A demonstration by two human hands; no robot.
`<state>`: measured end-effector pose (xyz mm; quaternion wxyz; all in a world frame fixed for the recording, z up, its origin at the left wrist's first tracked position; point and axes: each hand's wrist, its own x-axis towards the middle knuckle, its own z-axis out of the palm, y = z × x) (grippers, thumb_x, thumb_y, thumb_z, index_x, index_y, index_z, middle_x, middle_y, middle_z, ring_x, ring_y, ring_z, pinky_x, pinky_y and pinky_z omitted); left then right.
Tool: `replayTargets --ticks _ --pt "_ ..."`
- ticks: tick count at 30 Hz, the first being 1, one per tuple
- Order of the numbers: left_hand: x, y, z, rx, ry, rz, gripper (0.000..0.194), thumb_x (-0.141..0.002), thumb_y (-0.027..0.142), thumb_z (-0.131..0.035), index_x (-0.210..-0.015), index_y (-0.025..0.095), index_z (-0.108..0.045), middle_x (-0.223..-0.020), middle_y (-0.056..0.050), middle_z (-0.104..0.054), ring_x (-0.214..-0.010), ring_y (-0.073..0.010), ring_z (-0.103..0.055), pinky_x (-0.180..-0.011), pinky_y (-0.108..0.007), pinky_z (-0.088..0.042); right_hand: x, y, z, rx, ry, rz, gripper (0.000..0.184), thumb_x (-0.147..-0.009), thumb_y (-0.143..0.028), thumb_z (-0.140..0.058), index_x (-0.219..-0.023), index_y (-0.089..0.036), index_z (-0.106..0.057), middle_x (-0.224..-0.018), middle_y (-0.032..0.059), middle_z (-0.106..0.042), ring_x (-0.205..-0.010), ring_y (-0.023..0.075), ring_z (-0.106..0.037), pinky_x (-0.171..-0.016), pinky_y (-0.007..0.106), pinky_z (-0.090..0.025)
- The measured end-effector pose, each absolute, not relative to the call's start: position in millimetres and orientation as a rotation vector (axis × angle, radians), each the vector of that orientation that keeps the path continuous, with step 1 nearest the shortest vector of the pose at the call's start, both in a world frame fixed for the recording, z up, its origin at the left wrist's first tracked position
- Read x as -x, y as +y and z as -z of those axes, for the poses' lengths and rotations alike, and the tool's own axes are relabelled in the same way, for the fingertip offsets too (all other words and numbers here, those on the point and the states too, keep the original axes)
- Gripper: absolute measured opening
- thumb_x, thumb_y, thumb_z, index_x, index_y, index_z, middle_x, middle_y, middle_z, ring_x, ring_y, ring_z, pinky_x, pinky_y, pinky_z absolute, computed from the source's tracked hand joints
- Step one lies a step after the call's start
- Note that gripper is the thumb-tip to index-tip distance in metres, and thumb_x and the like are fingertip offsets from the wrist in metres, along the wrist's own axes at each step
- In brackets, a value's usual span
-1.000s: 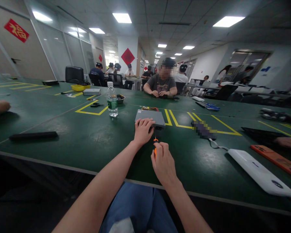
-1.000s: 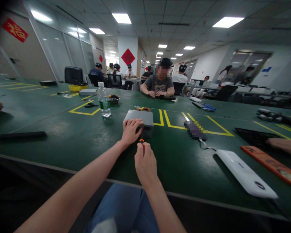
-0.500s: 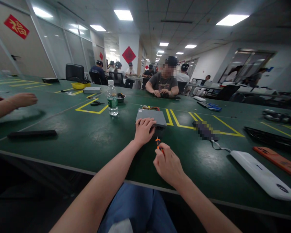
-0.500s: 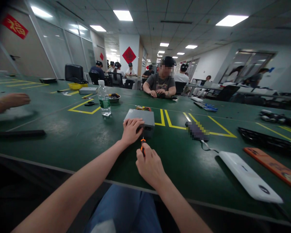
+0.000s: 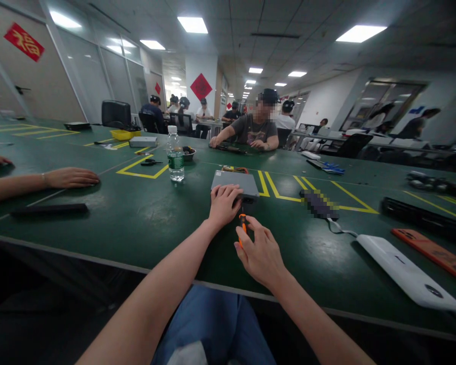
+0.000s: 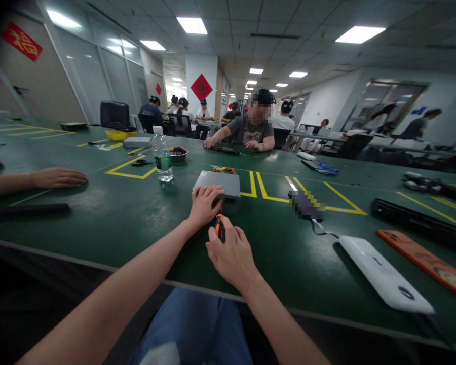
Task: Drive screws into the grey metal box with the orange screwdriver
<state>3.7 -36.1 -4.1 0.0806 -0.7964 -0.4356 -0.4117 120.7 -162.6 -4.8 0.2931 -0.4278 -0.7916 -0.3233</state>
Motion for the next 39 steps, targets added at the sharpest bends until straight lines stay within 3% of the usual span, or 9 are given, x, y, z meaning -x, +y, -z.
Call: replayTargets --ticks 5,10,12,15,21,29,34,39 --pt "-3 -36 4 2.385 -1.281 1.251 0.024 -0.084 0.025 -0.051 -0.107 0.031 -0.054 -0.122 0.003 -0.057 -0.117 -0.0181 -0.044 -0.104 -0.041 -0.021 -124 -163 6 0.982 -2.135 0.87 0.026 -0.088 -0.022 -0.05 -0.11 -0.01 -0.053 -0.109 0.0178 -0.058 -0.088 0.021 -0.059 -0.074 0.032 -0.047" --pt "-3 -36 3 2.373 -1.281 1.25 0.026 -0.083 0.025 -0.051 -0.108 0.031 -0.053 -0.121 0.004 -0.058 -0.116 -0.0175 -0.045 -0.105 -0.04 -0.021 -136 -154 6 0.92 -2.157 0.879 0.012 -0.085 -0.023 -0.055 -0.082 -0.011 -0.057 -0.092 0.0156 -0.063 -0.065 0.0151 -0.059 -0.059 0.026 -0.048" --pt "-3 -36 3 2.374 -1.286 1.228 0.026 -0.083 0.025 -0.051 -0.109 0.031 -0.054 -0.122 0.003 -0.057 -0.117 -0.0178 -0.045 -0.105 -0.04 -0.021 -144 -150 3 0.835 -2.224 0.902 0.012 -0.084 -0.024 -0.056 -0.08 -0.013 -0.057 -0.088 0.013 -0.064 -0.063 0.0139 -0.058 -0.058 0.025 -0.048" --pt "-2 -36 3 2.377 -1.287 1.211 0.026 -0.084 0.026 -0.05 -0.109 0.031 -0.054 -0.122 0.003 -0.057 -0.117 -0.0178 -0.044 -0.105 -0.04 -0.022 -157 -145 -1 0.686 -2.329 0.932 0.012 -0.086 -0.027 -0.055 -0.095 -0.019 -0.059 -0.096 0.0111 -0.063 -0.068 0.0131 -0.06 -0.065 0.026 -0.049" --pt "-2 -36 2 2.39 -1.29 1.2 0.026 -0.084 0.025 -0.049 -0.11 0.031 -0.053 -0.122 0.003 -0.057 -0.117 -0.0175 -0.044 -0.105 -0.039 -0.022 -166 -146 2 0.681 -2.445 0.85 0.023 -0.088 -0.02 -0.044 -0.107 -0.016 -0.056 -0.111 0.0162 -0.057 -0.098 0.0195 -0.058 -0.076 0.029 -0.052" --pt "-1 -35 0 2.399 -1.289 1.223 0.025 -0.083 0.024 -0.05 -0.107 0.03 -0.054 -0.12 0.004 -0.058 -0.116 -0.0165 -0.045 -0.106 -0.039 -0.018 -161 -137 8 0.77 -2.116 0.84 0.011 -0.085 -0.024 -0.056 -0.09 -0.014 -0.054 -0.093 0.0145 -0.062 -0.079 0.0178 -0.061 -0.067 0.029 -0.051" --pt "-1 -35 2 2.391 -1.293 1.249 0.026 -0.082 0.024 -0.051 -0.107 0.03 -0.054 -0.12 0.004 -0.058 -0.116 -0.0164 -0.045 -0.105 -0.039 -0.019 -157 -141 7 0.765 -2.24 0.835 0.007 -0.085 -0.025 -0.055 -0.089 -0.019 -0.057 -0.103 0.0106 -0.062 -0.078 0.0151 -0.06 -0.072 0.028 -0.05" --pt "-1 -35 2 2.391 -1.306 1.232 0.025 -0.084 0.024 -0.049 -0.107 0.031 -0.054 -0.12 0.004 -0.058 -0.117 -0.0162 -0.044 -0.105 -0.038 -0.018 -152 -145 5 0.787 -2.316 0.81 0.018 -0.085 -0.025 -0.048 -0.095 -0.014 -0.059 -0.109 0.0179 -0.058 -0.091 0.0201 -0.06 -0.075 0.03 -0.05"
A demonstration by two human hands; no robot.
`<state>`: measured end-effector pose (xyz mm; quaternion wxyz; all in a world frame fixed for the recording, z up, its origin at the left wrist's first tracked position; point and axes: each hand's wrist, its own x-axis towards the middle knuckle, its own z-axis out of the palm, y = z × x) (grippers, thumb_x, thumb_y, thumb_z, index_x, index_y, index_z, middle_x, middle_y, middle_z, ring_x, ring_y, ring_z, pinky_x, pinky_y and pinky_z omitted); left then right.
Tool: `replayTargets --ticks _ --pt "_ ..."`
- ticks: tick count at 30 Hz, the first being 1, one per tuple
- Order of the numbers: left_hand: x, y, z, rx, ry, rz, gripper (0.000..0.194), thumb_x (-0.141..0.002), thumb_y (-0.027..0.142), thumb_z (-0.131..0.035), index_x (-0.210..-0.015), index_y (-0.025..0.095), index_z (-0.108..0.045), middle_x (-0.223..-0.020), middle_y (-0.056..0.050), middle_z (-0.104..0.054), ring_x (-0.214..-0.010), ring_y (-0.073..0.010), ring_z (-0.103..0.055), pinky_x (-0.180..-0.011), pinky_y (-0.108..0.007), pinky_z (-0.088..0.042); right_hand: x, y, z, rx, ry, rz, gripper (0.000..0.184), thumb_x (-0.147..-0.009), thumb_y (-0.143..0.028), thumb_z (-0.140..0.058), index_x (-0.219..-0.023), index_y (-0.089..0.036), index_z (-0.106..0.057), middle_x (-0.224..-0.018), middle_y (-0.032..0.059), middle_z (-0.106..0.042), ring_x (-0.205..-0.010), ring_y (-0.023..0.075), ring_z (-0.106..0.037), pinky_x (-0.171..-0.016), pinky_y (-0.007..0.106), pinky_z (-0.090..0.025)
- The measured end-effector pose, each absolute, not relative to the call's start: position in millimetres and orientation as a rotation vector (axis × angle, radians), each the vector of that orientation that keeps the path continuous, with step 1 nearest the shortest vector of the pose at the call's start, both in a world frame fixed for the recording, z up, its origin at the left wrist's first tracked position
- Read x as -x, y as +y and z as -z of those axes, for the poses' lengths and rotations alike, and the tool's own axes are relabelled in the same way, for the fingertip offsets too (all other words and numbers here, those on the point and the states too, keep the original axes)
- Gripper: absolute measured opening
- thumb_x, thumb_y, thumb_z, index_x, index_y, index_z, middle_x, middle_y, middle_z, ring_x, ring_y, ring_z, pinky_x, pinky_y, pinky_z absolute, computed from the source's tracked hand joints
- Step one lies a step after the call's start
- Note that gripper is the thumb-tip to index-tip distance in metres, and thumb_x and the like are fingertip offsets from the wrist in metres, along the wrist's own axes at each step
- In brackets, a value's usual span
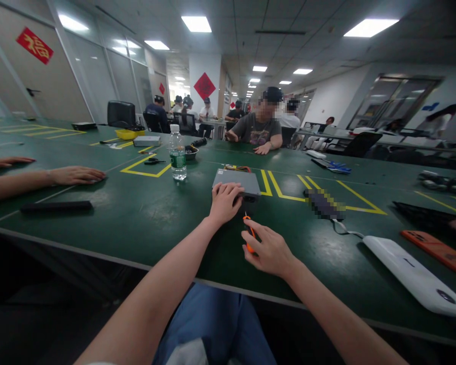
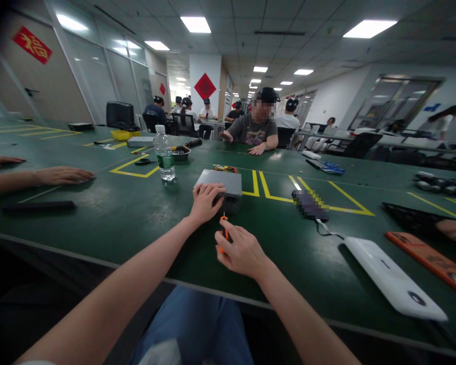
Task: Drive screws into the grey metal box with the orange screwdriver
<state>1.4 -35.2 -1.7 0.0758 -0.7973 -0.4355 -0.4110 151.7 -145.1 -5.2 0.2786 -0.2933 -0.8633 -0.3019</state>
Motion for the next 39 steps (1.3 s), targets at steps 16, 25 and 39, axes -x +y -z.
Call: replayTargets --ticks 16,25,39 --pt "-2 -36 2 2.368 -1.312 1.237 0.022 -0.085 0.025 -0.047 -0.105 0.031 -0.055 -0.119 0.003 -0.058 -0.115 -0.0169 -0.045 -0.106 -0.039 -0.019 -153 -139 10 0.854 -2.33 0.802 0.019 -0.085 -0.016 -0.046 -0.101 -0.016 -0.058 -0.11 0.0142 -0.055 -0.088 0.0161 -0.06 -0.073 0.025 -0.05" --pt "-2 -35 1 2.38 -1.321 1.219 0.024 -0.084 0.026 -0.048 -0.107 0.031 -0.055 -0.12 0.003 -0.057 -0.116 -0.0177 -0.045 -0.105 -0.039 -0.02 -162 -132 16 0.931 -2.122 0.858 0.007 -0.084 -0.02 -0.052 -0.079 -0.016 -0.057 -0.091 0.0101 -0.06 -0.078 0.0165 -0.059 -0.071 0.03 -0.049" --pt "-2 -34 3 2.378 -1.313 1.226 0.024 -0.084 0.025 -0.048 -0.107 0.031 -0.054 -0.121 0.003 -0.057 -0.116 -0.0171 -0.045 -0.106 -0.039 -0.019 -156 -137 12 0.795 -2.347 0.799 0.029 -0.084 -0.022 -0.048 -0.109 -0.008 -0.053 -0.115 0.0192 -0.055 -0.099 0.0215 -0.058 -0.081 0.032 -0.051"
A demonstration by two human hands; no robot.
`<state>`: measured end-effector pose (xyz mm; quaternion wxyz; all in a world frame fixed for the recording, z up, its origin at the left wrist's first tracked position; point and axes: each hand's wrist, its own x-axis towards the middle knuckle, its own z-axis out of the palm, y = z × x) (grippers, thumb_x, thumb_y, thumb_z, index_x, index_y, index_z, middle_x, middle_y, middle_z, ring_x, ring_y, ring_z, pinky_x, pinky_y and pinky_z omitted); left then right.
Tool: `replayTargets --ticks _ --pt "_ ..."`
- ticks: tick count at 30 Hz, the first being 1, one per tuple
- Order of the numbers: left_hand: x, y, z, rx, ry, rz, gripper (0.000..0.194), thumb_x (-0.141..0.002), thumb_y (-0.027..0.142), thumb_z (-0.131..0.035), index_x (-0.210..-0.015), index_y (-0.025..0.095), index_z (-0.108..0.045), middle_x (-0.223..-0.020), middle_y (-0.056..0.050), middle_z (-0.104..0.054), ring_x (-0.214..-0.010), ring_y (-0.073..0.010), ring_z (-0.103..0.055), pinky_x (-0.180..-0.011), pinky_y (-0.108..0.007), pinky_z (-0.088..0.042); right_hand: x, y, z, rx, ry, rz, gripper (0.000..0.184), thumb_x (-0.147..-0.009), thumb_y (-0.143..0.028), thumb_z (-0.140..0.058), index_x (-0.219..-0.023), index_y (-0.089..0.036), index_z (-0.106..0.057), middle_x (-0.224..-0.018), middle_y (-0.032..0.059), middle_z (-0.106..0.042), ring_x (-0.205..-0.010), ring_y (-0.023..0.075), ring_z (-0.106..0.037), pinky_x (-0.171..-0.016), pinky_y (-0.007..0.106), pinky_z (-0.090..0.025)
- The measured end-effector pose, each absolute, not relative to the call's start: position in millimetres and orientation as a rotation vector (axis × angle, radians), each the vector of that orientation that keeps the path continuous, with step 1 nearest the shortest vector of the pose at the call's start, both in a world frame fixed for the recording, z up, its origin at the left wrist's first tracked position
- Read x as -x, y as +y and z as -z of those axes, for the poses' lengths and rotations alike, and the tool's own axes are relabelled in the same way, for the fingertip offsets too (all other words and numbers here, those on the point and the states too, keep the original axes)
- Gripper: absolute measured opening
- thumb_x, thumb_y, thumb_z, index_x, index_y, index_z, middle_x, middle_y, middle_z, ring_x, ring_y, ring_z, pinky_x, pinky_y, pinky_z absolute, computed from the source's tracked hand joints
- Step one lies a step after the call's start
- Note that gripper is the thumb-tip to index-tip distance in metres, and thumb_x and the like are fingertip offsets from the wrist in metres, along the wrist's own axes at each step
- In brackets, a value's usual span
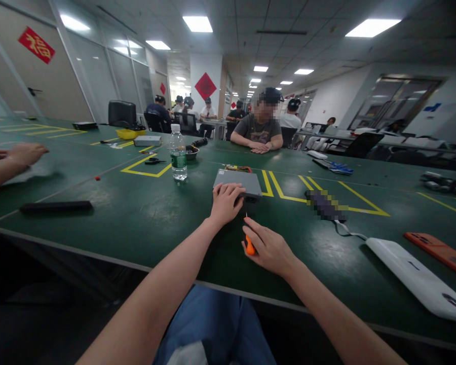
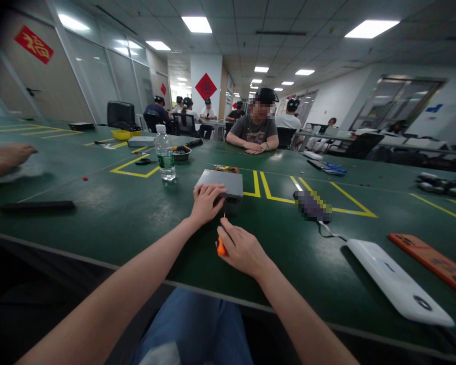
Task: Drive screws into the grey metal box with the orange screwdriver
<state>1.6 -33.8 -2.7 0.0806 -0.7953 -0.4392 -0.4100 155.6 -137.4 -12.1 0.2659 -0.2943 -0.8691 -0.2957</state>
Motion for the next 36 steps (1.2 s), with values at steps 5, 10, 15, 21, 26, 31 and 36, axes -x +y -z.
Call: replayTargets --ticks 5,10,15,21,26,31,36 --pt "-1.8 -34.3 3.0 2.371 -1.299 1.237 0.023 -0.085 0.025 -0.048 -0.106 0.031 -0.054 -0.12 0.003 -0.058 -0.116 -0.0169 -0.045 -0.106 -0.039 -0.019 -156.9 -135.7 14.3 0.77 -2.306 0.861 0.021 -0.085 -0.02 -0.052 -0.105 -0.015 -0.056 -0.107 0.0173 -0.06 -0.082 0.0183 -0.062 -0.073 0.031 -0.052" --pt "-1.7 -33.6 3.2 2.362 -1.279 1.252 0.023 -0.084 0.024 -0.049 -0.106 0.031 -0.054 -0.119 0.004 -0.058 -0.115 -0.0166 -0.046 -0.105 -0.039 -0.02 -156.0 -141.6 9.8 0.822 -2.36 0.78 0.026 -0.086 -0.035 -0.05 -0.099 -0.014 -0.057 -0.108 0.0198 -0.056 -0.091 0.0224 -0.06 -0.073 0.032 -0.052" --pt "-1.2 -33.9 2.3 2.363 -1.281 1.238 0.023 -0.084 0.024 -0.049 -0.106 0.031 -0.054 -0.12 0.004 -0.058 -0.115 -0.0163 -0.046 -0.105 -0.038 -0.02 -152.9 -143.4 5.4 0.821 -2.47 0.546 0.041 -0.089 -0.035 -0.041 -0.119 -0.007 -0.044 -0.125 0.0241 -0.045 -0.105 0.0265 -0.055 -0.081 0.037 -0.051" --pt "-1.1 -34.8 1.5 2.362 -1.303 1.211 0.023 -0.084 0.024 -0.049 -0.106 0.031 -0.055 -0.12 0.003 -0.057 -0.115 -0.0176 -0.045 -0.105 -0.039 -0.021 -153.3 -138.4 11.2 0.78 -2.339 0.65 0.02 -0.084 -0.035 -0.053 -0.089 -0.016 -0.054 -0.112 0.0167 -0.057 -0.088 0.0215 -0.062 -0.075 0.032 -0.053" --pt "-0.8 -33.9 1.9 2.371 -1.29 1.218 0.023 -0.085 0.025 -0.047 -0.106 0.03 -0.055 -0.12 0.003 -0.057 -0.116 -0.0171 -0.045 -0.105 -0.039 -0.02 -155.9 -139.5 11.9 0.875 -2.279 0.673 0.015 -0.084 -0.026 -0.051 -0.094 -0.015 -0.055 -0.107 0.0171 -0.056 -0.086 0.0204 -0.062 -0.07 0.03 -0.053" --pt "-0.7 -33.5 2.7 2.361 -1.278 1.238 0.023 -0.085 0.024 -0.048 -0.106 0.03 -0.055 -0.12 0.002 -0.058 -0.115 -0.0174 -0.046 -0.105 -0.039 -0.02 -154.4 -139.7 10.0 0.865 -2.353 0.731 0.019 -0.084 -0.02 -0.05 -0.101 -0.016 -0.057 -0.113 0.0158 -0.053 -0.087 0.0179 -0.061 -0.074 0.027 -0.052" --pt "-0.6 -33.9 2.4 2.368 -1.287 1.23 0.023 -0.085 0.025 -0.048 -0.106 0.03 -0.054 -0.12 0.003 -0.058 -0.115 -0.0167 -0.045 -0.105 -0.039 -0.02 -156.6 -135.9 11.9 0.876 -2.253 0.841 0.017 -0.083 -0.011 -0.048 -0.097 -0.015 -0.058 -0.104 0.0134 -0.06 -0.082 0.0157 -0.061 -0.073 0.025 -0.049"
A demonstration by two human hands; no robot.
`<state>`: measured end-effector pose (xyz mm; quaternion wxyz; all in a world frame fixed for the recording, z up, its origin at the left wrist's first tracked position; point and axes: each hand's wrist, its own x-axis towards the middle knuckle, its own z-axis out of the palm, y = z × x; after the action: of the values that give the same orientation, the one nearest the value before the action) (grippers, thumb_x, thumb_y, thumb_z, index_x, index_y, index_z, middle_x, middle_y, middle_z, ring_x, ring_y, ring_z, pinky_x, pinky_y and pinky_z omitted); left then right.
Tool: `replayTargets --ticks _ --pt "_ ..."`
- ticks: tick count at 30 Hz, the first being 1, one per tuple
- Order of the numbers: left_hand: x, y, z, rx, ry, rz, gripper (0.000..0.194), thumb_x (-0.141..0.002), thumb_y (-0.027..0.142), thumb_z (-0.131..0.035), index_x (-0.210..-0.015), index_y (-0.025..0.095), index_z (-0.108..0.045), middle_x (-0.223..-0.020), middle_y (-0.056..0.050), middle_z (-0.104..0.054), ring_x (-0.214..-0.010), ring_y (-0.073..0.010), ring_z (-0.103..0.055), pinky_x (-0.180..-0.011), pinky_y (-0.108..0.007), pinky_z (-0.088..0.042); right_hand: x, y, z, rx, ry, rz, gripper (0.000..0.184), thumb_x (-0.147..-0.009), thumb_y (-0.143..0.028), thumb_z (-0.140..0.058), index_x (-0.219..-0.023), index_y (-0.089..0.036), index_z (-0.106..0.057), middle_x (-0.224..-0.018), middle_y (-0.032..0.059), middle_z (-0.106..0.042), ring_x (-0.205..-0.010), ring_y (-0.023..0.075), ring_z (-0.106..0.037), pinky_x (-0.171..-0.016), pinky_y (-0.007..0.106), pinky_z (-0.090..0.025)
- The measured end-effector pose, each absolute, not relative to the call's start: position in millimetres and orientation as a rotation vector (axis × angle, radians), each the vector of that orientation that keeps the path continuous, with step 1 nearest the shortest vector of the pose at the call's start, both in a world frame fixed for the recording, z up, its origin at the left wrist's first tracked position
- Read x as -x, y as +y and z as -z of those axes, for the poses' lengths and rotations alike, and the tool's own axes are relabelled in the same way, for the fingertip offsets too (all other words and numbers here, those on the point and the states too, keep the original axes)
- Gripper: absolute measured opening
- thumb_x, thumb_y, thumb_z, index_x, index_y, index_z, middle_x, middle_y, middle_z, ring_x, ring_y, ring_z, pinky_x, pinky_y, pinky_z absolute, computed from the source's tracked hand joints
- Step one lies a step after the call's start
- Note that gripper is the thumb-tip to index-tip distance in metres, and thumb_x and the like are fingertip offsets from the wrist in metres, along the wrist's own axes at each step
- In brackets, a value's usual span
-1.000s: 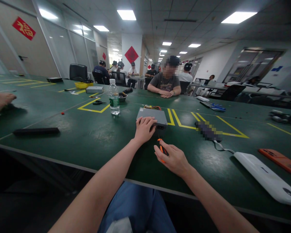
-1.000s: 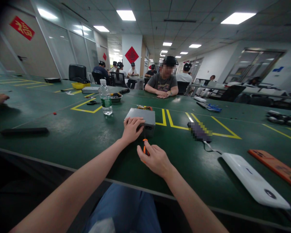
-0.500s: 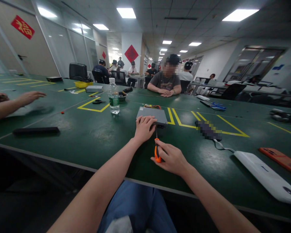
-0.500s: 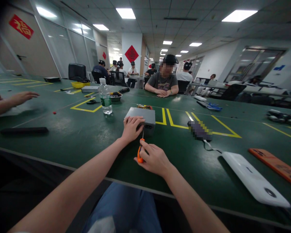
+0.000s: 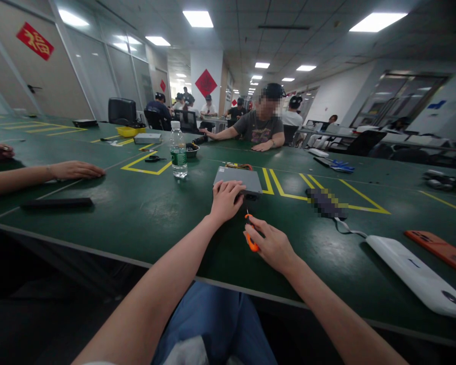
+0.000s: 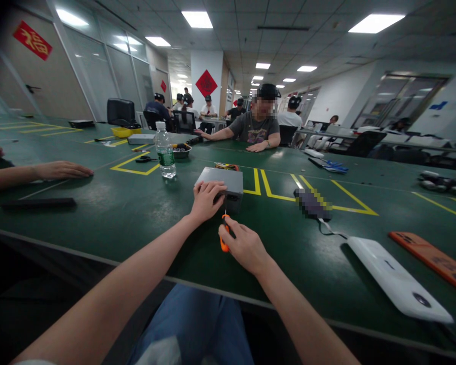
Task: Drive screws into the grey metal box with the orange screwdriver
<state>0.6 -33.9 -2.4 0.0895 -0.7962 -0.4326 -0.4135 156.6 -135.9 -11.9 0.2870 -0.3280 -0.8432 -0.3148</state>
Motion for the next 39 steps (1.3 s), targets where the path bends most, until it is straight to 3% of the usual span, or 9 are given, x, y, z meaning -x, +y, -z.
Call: replayTargets --ticks 4,9,17,39 --pt "-1 -35 1 2.377 -1.291 1.227 0.024 -0.084 0.024 -0.049 -0.107 0.03 -0.054 -0.12 0.004 -0.057 -0.115 -0.0165 -0.045 -0.106 -0.039 -0.019 -159 -135 12 0.93 -2.103 0.911 0.005 -0.083 -0.02 -0.055 -0.082 -0.016 -0.057 -0.087 0.0092 -0.064 -0.072 0.0153 -0.06 -0.069 0.027 -0.046" --pt "-1 -36 1 2.375 -1.3 1.225 0.024 -0.084 0.024 -0.049 -0.107 0.03 -0.054 -0.121 0.003 -0.057 -0.115 -0.0173 -0.046 -0.105 -0.039 -0.02 -156 -136 8 0.948 -2.09 0.932 0.013 -0.082 -0.022 -0.057 -0.071 -0.018 -0.053 -0.069 0.0016 -0.061 -0.059 0.0119 -0.054 -0.066 0.027 -0.04" --pt "-1 -35 2 2.377 -1.302 1.218 0.025 -0.084 0.024 -0.049 -0.108 0.03 -0.053 -0.121 0.003 -0.057 -0.116 -0.0172 -0.045 -0.106 -0.039 -0.019 -162 -138 4 0.921 -2.09 0.88 0.006 -0.081 -0.021 -0.056 -0.077 -0.018 -0.052 -0.073 0.002 -0.062 -0.062 0.0117 -0.054 -0.064 0.025 -0.04" --pt "-1 -37 0 2.382 -1.297 1.223 0.023 -0.085 0.025 -0.047 -0.107 0.03 -0.054 -0.12 0.003 -0.057 -0.115 -0.0167 -0.045 -0.106 -0.039 -0.019 -173 -145 0 0.991 -2.023 0.889 0.015 -0.078 -0.017 -0.055 -0.065 -0.02 -0.047 -0.063 -0.0011 -0.055 -0.056 0.012 -0.047 -0.062 0.026 -0.038"
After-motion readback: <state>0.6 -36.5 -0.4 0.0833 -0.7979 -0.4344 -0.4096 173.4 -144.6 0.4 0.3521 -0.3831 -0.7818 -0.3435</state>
